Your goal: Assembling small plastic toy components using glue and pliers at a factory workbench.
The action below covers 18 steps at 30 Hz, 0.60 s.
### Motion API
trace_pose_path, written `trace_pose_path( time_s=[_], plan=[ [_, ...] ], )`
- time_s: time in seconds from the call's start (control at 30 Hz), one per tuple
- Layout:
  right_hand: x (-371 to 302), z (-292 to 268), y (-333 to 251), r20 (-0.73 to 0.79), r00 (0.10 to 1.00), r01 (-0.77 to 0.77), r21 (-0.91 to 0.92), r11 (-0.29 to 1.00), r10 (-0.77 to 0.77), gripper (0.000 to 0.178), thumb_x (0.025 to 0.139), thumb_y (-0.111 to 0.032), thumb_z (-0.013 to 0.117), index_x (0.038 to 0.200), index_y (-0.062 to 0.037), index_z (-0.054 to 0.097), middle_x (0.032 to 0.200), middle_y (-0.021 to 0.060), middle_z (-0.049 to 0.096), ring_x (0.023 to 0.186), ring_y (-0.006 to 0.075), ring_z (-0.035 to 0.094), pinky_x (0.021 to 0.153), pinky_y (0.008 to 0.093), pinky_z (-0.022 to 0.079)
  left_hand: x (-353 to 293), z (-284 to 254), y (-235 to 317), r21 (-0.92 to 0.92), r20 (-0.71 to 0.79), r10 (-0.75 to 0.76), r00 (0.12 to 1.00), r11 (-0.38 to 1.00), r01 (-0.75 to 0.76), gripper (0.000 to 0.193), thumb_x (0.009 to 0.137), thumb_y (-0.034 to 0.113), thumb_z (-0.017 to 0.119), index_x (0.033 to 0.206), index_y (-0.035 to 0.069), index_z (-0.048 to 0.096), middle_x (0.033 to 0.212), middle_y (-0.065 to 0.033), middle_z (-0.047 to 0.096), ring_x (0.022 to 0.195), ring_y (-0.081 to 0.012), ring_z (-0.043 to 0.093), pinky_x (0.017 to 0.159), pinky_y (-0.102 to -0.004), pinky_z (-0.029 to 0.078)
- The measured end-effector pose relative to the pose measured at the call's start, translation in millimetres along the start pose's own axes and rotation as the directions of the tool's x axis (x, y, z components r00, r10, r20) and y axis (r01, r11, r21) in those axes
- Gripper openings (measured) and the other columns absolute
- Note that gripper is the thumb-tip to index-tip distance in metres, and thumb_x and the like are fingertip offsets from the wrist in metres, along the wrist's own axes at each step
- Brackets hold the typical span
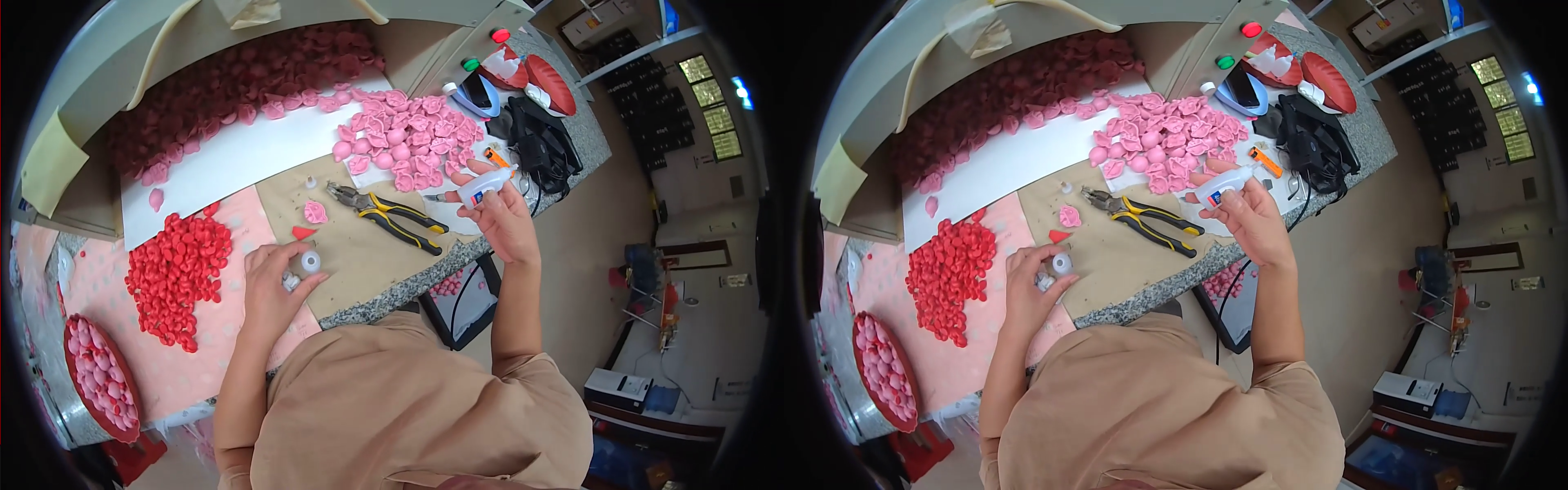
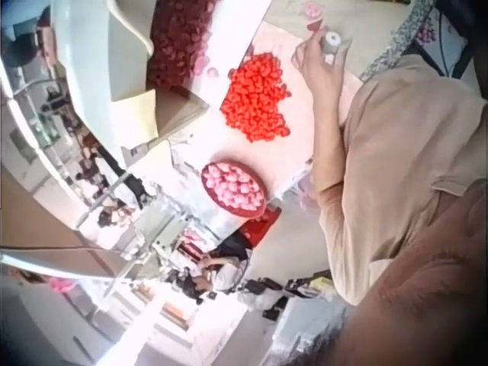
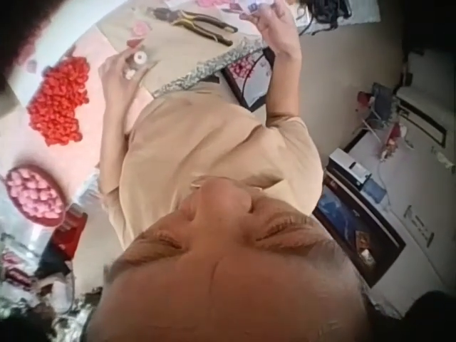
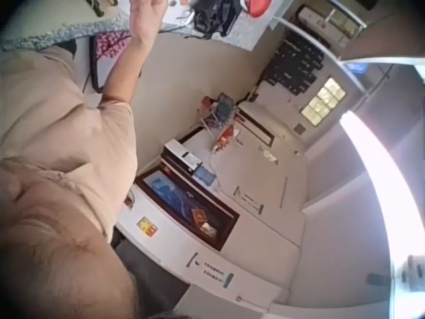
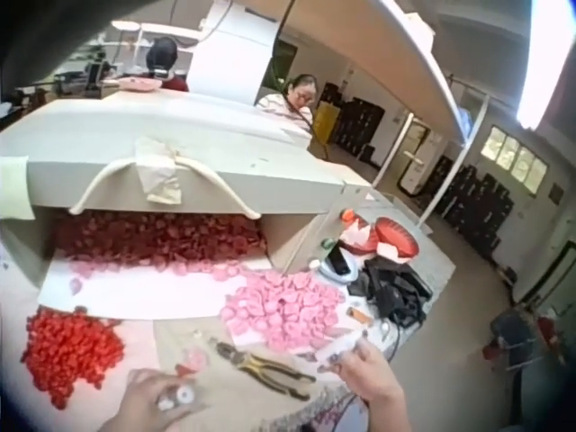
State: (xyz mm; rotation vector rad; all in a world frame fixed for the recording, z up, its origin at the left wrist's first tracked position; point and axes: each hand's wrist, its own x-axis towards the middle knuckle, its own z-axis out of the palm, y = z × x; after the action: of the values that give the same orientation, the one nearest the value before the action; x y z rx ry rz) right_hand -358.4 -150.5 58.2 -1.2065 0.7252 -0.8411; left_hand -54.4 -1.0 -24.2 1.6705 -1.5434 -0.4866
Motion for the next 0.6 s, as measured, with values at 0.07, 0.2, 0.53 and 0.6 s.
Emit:
trace_pose_path(
  time_s=[0.07, 0.2, 0.53, 0.6],
  plan=[
    [0.7, 11.3, -0.3, -0.009, 1.000, -0.017, 0.008, 1.000, 0.017, 0.048, 0.099, -0.017, 0.051, 0.142, 0.0001, 0.036, 0.134, 0.0207, 0.054, 0.112, 0.0323, 0.062, 0.088, 0.0344, 0.054, -1.1, 0.2, -0.6, -0.005, 0.007, 0.014, 1.000, 1.000, -0.014, 0.045, 0.067, 0.023, 0.084, 0.106, 0.012, 0.066, 0.091, -0.0057, 0.063, 0.092, -0.0240, 0.055, 0.087, -0.0358, 0.040],
    [3.8, 27.8, -5.0, -0.041, 0.998, -0.049, 0.024, 0.999, 0.050, 0.050, 0.098, -0.017, 0.054, 0.142, -0.0001, 0.037, 0.131, 0.0196, 0.056, 0.108, 0.0307, 0.064, 0.085, 0.0344, 0.055, -4.6, -0.8, -2.0, -0.018, 0.004, 0.012, 1.000, 1.000, -0.012, 0.045, 0.067, 0.024, 0.084, 0.106, 0.011, 0.066, 0.092, -0.0057, 0.063, 0.093, -0.0241, 0.056, 0.088, -0.0356, 0.039],
    [-8.5, 74.5, 48.6, 0.144, 0.985, -0.054, -0.289, 0.956, 0.099, 0.032, 0.097, -0.019, 0.053, 0.122, 0.0003, 0.054, 0.097, 0.0063, 0.064, 0.084, 0.0092, 0.057, 0.075, 0.0247, 0.046, -2.1, -3.9, -3.8, 0.020, 0.009, 0.006, 1.000, 1.000, -0.006, 0.045, 0.069, 0.029, 0.083, 0.107, 0.011, 0.066, 0.091, -0.0061, 0.065, 0.093, -0.0255, 0.057, 0.088, -0.0369, 0.040],
    [-9.6, 86.5, 59.8, 0.208, 0.967, -0.098, -0.241, 0.966, 0.150, 0.031, 0.098, -0.020, 0.052, 0.120, 0.0005, 0.054, 0.089, 0.0041, 0.061, 0.076, 0.0092, 0.054, 0.071, 0.0252, 0.045, -3.1, 0.9, -8.4, -0.009, -0.017, 0.062, 0.998, 0.998, -0.062, 0.045, 0.069, 0.029, 0.083, 0.106, 0.011, 0.066, 0.091, -0.0061, 0.065, 0.092, -0.0249, 0.057, 0.088, -0.0368, 0.040]
  ],
)
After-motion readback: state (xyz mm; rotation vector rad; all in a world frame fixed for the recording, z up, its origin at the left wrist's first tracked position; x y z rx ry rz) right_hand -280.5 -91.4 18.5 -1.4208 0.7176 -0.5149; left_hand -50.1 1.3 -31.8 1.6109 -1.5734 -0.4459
